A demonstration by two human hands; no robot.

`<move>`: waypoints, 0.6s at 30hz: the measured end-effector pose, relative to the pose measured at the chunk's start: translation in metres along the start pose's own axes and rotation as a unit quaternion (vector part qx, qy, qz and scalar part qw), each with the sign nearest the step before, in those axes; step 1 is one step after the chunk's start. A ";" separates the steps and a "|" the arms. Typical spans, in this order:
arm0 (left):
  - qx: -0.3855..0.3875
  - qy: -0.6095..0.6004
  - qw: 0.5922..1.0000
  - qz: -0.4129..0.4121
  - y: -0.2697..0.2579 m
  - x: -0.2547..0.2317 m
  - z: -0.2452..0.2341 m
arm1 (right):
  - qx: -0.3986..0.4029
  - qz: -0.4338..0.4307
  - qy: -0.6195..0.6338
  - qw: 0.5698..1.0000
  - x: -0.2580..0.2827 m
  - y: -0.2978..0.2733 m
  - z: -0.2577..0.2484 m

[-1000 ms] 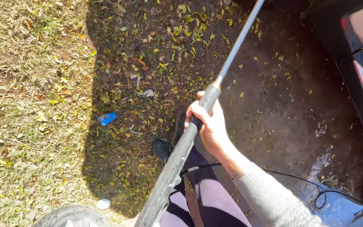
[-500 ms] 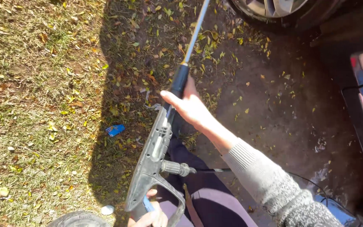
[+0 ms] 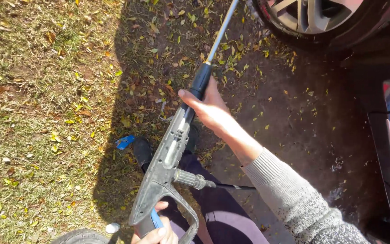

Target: The person uses a pressure washer to clean the side of a car and the surrounding ground. They spray water along the car's body, wheels, and the pavement, moving the nozzle to cover different areas.

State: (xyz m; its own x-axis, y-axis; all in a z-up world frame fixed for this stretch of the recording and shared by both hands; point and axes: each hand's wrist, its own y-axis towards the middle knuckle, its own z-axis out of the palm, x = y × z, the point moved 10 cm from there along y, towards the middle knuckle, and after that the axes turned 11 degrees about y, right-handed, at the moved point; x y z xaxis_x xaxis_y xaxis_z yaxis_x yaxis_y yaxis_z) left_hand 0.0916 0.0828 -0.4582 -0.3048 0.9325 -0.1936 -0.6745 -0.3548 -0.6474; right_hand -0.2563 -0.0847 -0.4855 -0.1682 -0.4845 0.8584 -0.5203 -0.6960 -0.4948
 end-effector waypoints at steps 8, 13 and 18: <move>0.046 0.054 0.997 -0.014 0.016 -0.049 0.017 | -0.013 0.004 0.150 0.989 0.029 -0.009 0.011; 0.007 0.114 0.993 -0.017 0.025 -0.064 0.018 | -0.016 0.018 0.149 0.989 0.033 0.005 0.011; -0.037 0.169 0.985 0.011 0.046 -0.076 0.013 | 0.003 0.058 0.156 0.986 0.014 0.042 0.029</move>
State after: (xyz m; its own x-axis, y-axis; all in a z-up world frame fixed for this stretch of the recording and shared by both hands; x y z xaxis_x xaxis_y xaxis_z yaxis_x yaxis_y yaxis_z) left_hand 0.0744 -0.0051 -0.4638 -0.0692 0.8986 -0.4332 -0.6153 -0.3803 -0.6905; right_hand -0.2566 -0.1362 -0.4982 -0.4759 -0.3753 0.7954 -0.4775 -0.6492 -0.5920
